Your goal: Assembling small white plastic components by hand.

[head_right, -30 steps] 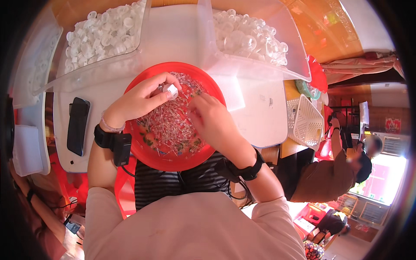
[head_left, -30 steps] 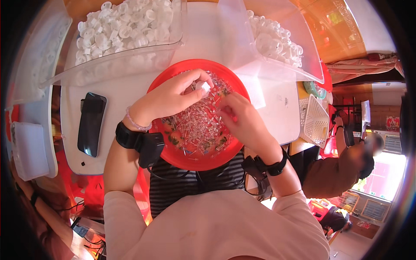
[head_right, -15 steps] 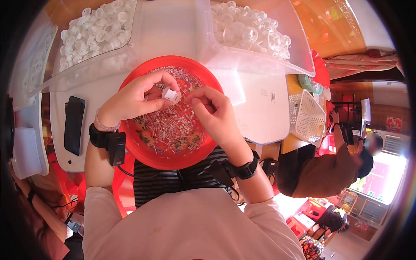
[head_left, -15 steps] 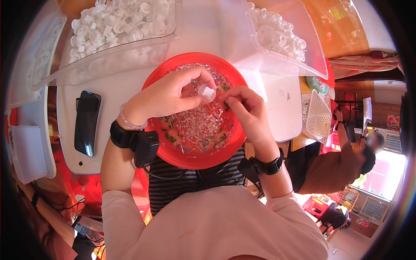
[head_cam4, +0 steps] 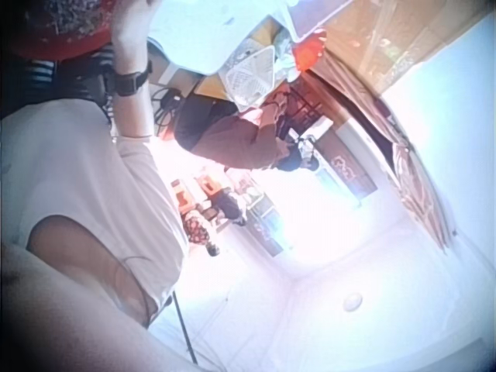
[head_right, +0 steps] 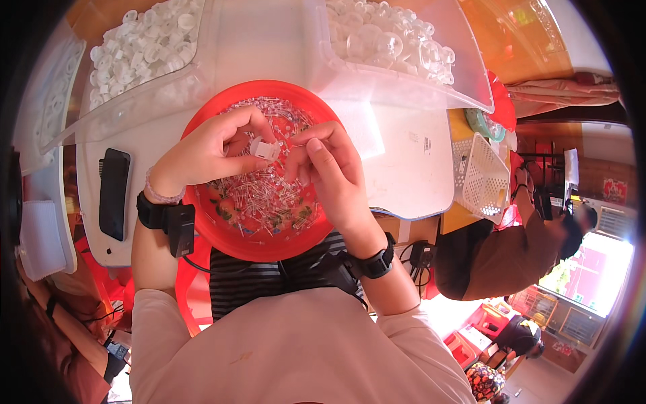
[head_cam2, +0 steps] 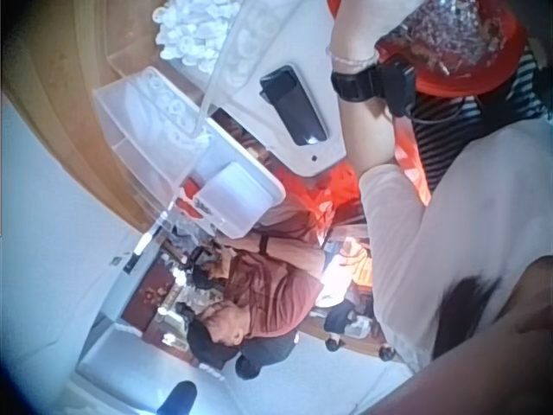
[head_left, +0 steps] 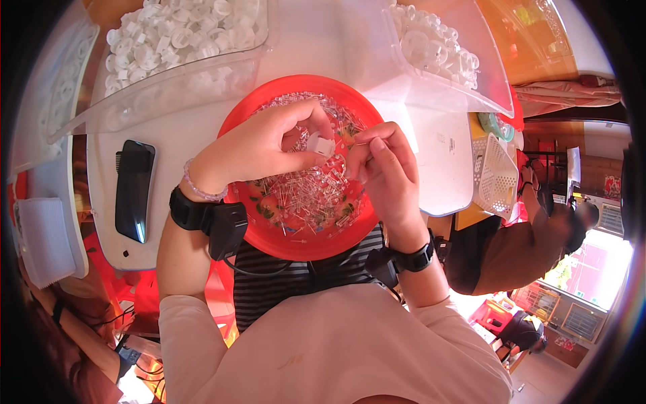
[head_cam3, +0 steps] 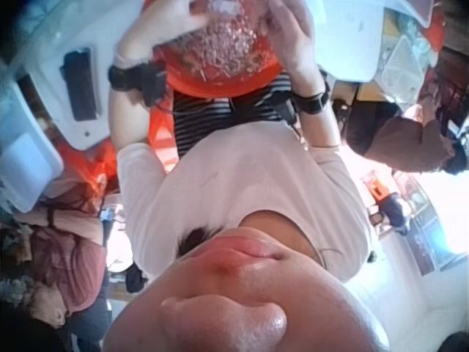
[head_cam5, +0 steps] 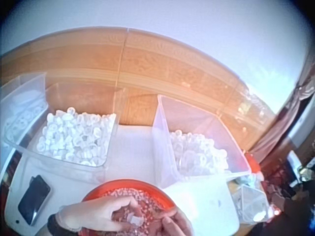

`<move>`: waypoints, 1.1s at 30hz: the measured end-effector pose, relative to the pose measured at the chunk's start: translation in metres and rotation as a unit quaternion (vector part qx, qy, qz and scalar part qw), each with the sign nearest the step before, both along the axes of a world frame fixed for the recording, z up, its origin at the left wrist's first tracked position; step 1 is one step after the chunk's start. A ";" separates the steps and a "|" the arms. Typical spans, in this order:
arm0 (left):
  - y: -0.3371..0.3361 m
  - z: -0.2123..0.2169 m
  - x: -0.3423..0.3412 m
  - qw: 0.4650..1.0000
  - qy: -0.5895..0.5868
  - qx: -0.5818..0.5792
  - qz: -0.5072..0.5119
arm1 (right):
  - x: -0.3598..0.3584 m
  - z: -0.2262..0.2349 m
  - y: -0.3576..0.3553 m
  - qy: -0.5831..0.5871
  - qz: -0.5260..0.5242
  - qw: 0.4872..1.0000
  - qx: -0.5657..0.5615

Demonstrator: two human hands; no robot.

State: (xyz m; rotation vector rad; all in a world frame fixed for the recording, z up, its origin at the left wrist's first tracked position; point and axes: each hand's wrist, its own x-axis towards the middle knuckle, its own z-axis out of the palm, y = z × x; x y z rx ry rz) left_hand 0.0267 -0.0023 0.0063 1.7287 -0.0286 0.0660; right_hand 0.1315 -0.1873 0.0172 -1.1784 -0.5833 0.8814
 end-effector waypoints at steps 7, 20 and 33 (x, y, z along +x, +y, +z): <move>0.000 -0.005 0.000 1.000 -0.014 -0.007 -0.001 | -0.011 0.000 0.003 -0.072 -0.019 0.997 -0.023; -0.002 0.003 -0.003 1.000 -0.014 0.002 0.003 | -0.019 -0.004 0.006 -0.163 -0.087 0.983 -0.010; -0.003 0.004 -0.002 0.999 -0.027 0.016 0.012 | -0.019 -0.010 0.005 -0.239 -0.089 0.966 0.028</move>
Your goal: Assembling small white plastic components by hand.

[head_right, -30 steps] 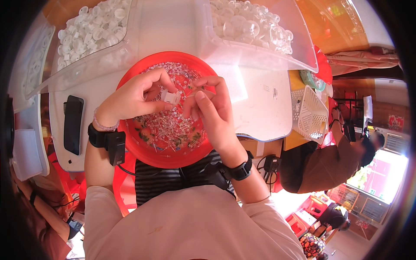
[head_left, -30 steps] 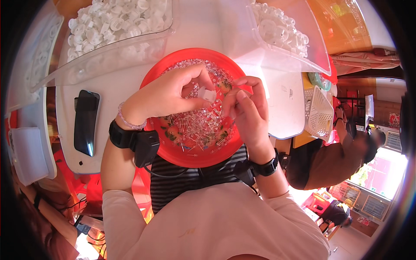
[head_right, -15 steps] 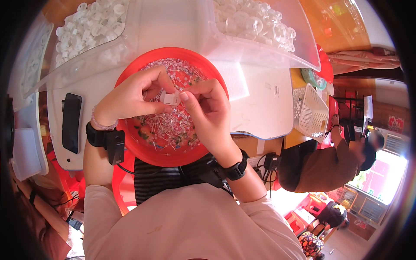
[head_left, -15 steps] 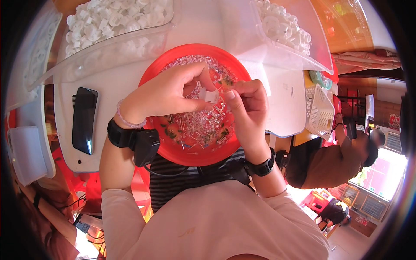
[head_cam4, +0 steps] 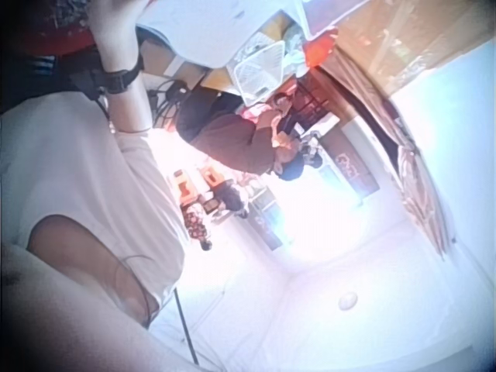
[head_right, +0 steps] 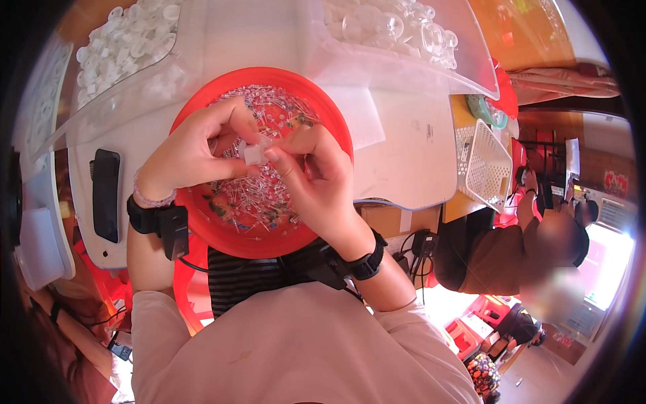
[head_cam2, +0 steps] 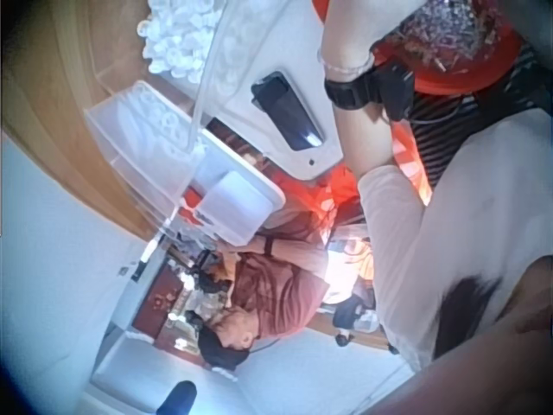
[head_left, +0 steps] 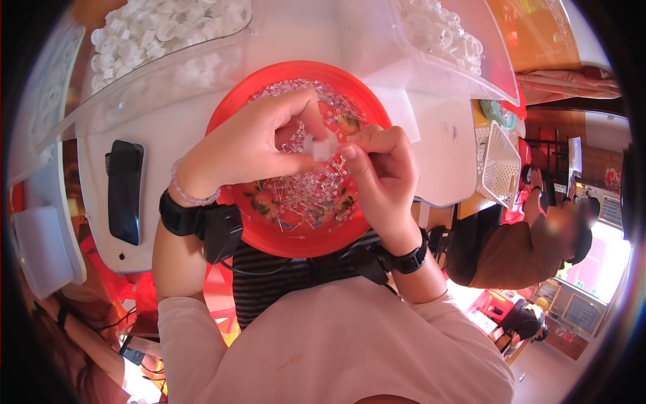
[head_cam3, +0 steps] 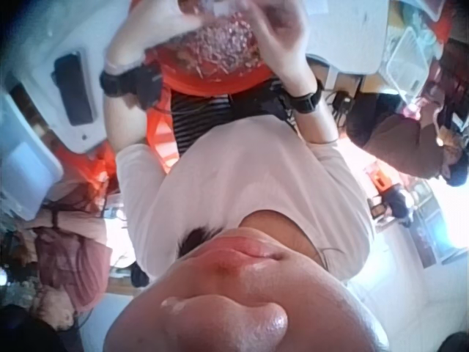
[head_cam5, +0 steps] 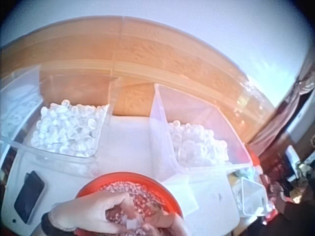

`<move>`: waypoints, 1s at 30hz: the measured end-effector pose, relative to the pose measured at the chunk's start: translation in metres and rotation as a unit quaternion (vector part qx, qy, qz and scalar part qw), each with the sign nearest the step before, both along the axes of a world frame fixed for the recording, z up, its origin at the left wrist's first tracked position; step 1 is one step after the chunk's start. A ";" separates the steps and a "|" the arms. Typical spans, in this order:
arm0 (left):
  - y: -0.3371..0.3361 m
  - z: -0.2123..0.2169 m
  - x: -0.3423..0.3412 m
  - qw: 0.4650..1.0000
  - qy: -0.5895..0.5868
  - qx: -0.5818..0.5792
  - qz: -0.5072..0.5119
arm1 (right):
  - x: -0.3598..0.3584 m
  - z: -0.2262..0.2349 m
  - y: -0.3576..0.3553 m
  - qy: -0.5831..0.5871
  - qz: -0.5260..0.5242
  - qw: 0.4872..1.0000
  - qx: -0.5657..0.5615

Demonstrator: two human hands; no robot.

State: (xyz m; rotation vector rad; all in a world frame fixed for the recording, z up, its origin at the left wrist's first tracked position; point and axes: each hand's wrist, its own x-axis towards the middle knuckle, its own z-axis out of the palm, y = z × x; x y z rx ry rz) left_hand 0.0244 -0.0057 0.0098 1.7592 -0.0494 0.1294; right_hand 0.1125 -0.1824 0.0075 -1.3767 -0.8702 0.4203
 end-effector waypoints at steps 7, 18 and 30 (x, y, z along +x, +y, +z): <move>0.001 -0.003 0.001 0.999 -0.008 -0.042 -0.025 | -0.001 0.001 0.001 -0.090 0.000 0.996 0.021; 0.000 -0.002 0.001 0.999 -0.002 -0.042 -0.022 | -0.001 -0.002 0.000 -0.088 -0.007 0.996 0.020; -0.003 -0.001 0.000 0.999 0.014 -0.033 0.003 | -0.010 0.014 0.004 -0.228 -0.067 0.965 -0.107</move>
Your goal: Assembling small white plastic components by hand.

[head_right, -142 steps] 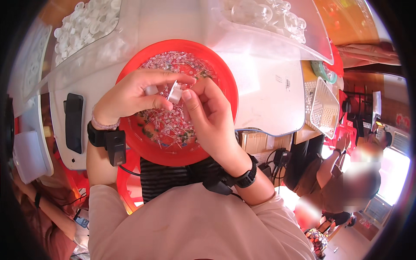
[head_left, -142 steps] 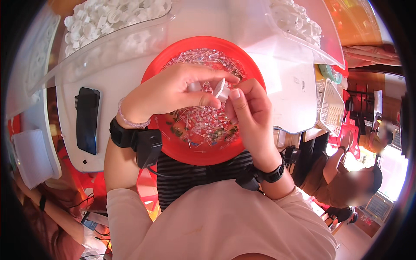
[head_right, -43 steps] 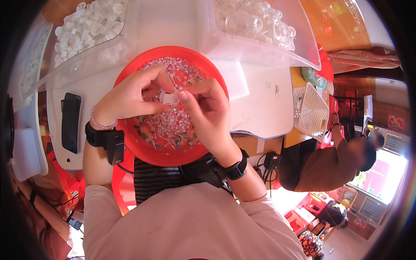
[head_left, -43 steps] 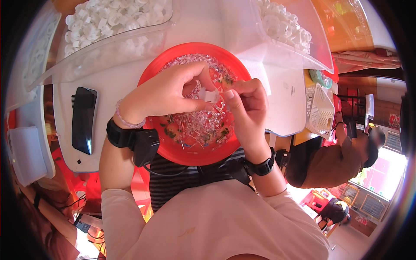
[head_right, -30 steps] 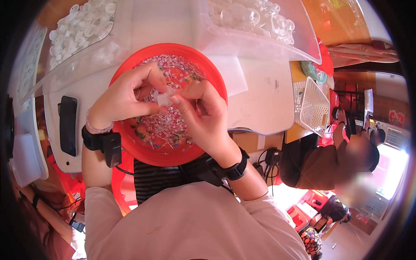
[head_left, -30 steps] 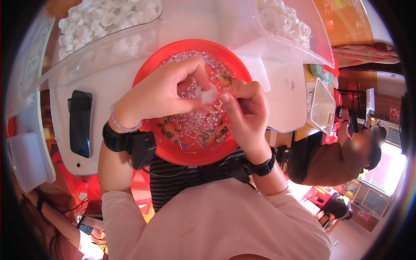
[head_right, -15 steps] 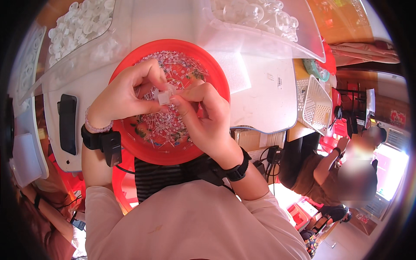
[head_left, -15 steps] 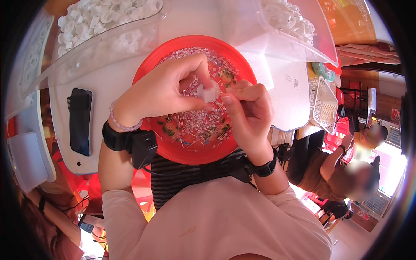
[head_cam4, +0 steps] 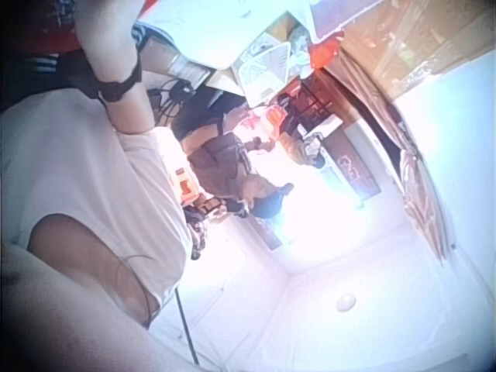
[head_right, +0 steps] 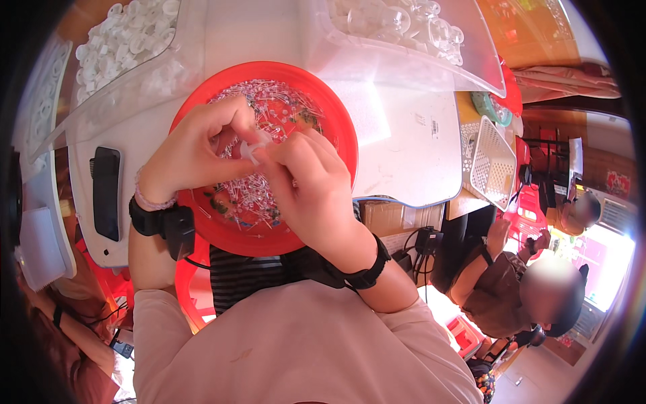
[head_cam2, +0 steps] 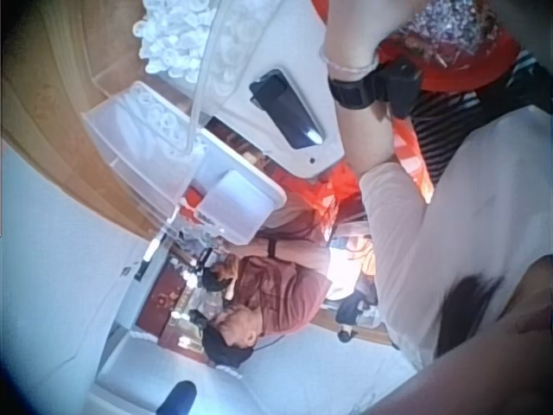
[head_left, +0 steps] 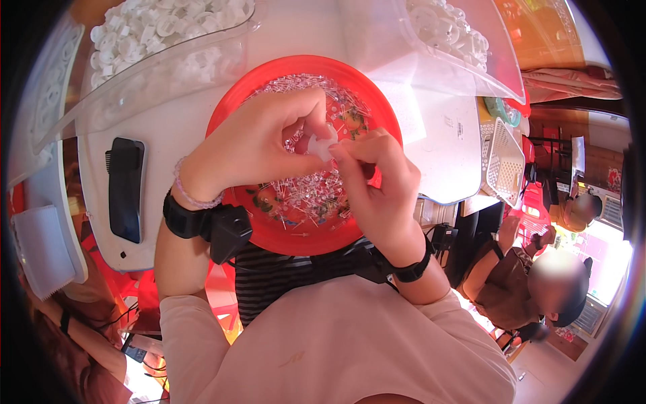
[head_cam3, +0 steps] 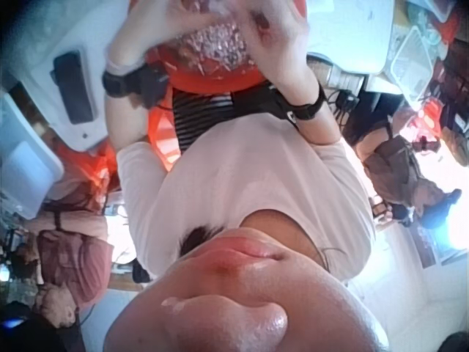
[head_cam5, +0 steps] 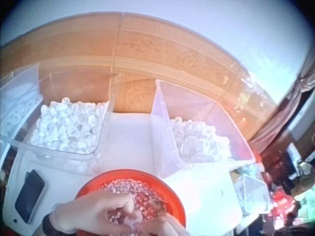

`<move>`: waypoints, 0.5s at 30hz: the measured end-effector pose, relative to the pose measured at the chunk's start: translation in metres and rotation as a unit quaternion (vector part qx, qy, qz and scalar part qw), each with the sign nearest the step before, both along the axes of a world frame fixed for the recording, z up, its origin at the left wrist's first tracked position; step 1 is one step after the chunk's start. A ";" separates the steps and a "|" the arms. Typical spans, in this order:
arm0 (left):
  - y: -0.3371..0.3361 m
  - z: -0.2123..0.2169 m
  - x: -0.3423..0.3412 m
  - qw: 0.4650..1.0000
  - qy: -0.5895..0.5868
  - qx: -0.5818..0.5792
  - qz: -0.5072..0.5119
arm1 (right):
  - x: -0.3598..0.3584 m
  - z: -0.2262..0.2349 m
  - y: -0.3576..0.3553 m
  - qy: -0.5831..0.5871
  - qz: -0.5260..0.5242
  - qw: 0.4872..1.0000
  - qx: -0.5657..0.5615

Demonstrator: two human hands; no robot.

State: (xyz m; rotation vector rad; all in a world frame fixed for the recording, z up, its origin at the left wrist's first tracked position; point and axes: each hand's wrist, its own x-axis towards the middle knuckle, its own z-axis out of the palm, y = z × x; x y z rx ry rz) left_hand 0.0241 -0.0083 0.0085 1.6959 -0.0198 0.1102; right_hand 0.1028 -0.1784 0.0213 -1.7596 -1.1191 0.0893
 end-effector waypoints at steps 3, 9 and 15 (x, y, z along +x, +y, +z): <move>-0.001 -0.002 0.000 0.998 -0.057 0.034 -0.003 | 0.000 0.002 0.003 -0.071 0.015 0.997 -0.013; -0.003 0.004 0.000 0.999 -0.033 0.035 0.027 | 0.005 0.004 0.001 0.058 0.026 0.998 0.018; -0.005 0.004 0.001 0.964 -0.141 0.210 0.083 | 0.005 0.001 0.001 -0.008 -0.004 1.000 -0.003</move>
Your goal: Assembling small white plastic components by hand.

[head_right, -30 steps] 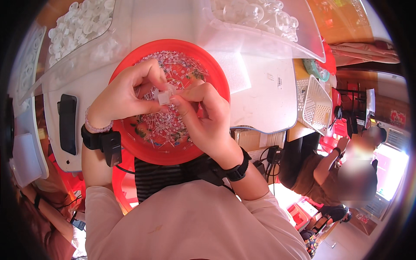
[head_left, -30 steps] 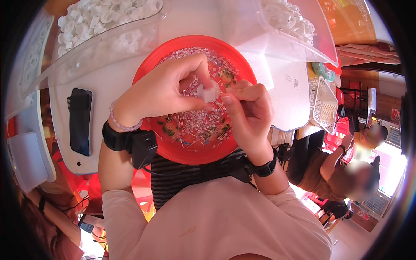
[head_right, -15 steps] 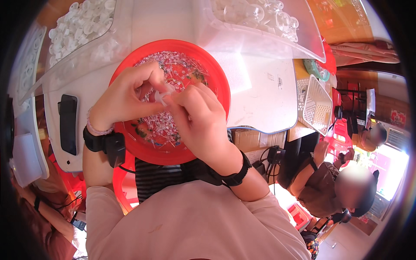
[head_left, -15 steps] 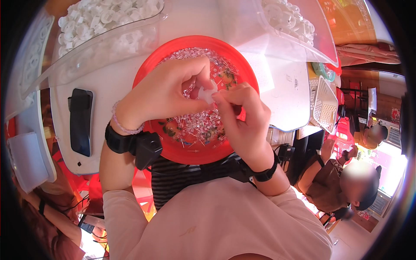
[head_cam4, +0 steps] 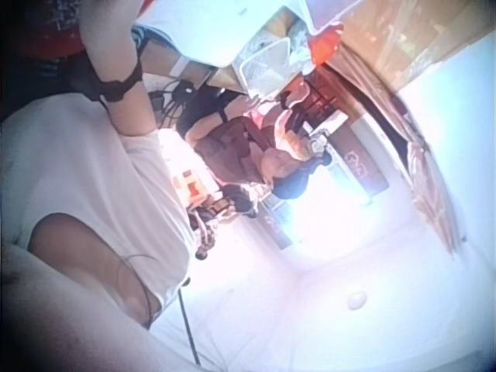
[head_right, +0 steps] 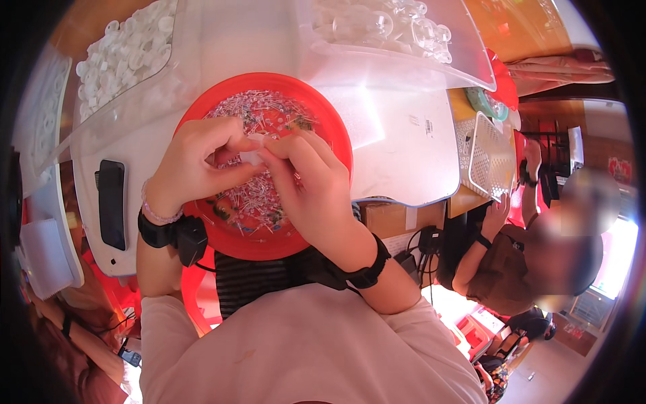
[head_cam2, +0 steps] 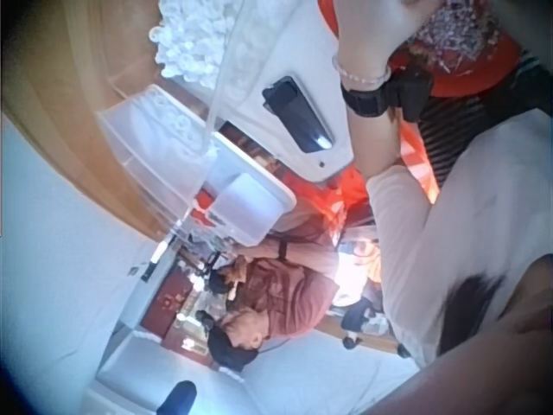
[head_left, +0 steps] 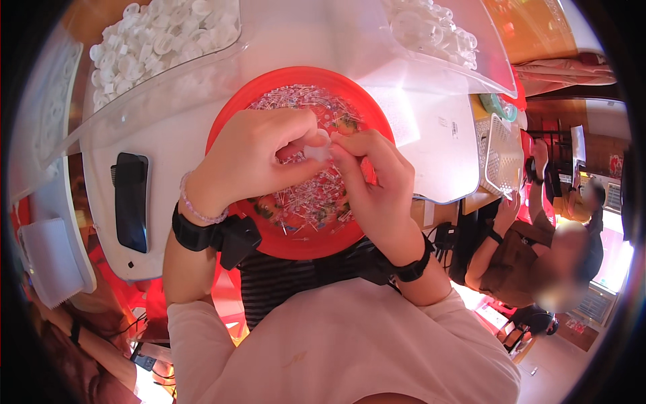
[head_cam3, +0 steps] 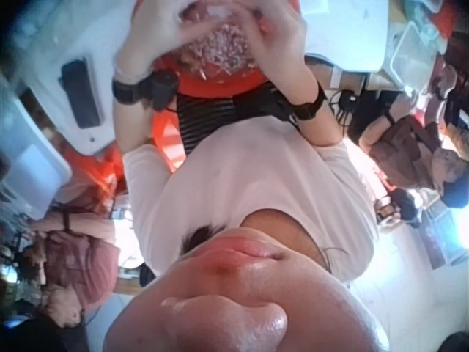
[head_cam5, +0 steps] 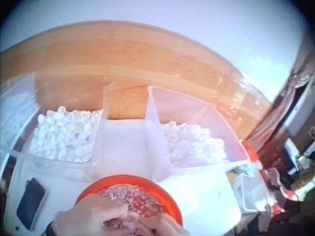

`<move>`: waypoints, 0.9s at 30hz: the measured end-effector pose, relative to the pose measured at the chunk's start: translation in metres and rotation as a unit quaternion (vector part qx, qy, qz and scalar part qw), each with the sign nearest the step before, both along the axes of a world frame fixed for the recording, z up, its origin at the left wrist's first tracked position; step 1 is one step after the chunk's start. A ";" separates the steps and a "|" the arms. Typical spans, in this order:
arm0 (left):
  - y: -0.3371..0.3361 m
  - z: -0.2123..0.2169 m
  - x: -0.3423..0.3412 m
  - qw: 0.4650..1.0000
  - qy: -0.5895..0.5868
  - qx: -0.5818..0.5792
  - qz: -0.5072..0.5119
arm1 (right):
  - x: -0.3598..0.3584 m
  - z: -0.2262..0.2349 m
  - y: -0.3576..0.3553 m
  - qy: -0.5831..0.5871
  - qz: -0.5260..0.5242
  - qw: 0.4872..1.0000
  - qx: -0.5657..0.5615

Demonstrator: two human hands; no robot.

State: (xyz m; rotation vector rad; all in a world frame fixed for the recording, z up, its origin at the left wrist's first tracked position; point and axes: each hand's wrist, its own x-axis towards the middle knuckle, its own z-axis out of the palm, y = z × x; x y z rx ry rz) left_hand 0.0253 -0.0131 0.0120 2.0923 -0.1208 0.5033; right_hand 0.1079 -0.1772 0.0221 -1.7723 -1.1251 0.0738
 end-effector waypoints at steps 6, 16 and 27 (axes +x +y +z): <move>0.002 0.003 0.001 0.999 -0.025 0.031 0.004 | -0.001 0.002 0.003 0.006 -0.023 1.000 -0.007; 0.003 0.003 0.000 0.974 0.143 -0.178 0.001 | 0.073 0.057 -0.016 -0.096 -0.161 0.981 0.047; 0.014 -0.005 -0.002 0.954 0.182 -0.236 -0.023 | 0.054 0.043 -0.009 -0.177 0.056 0.976 -0.111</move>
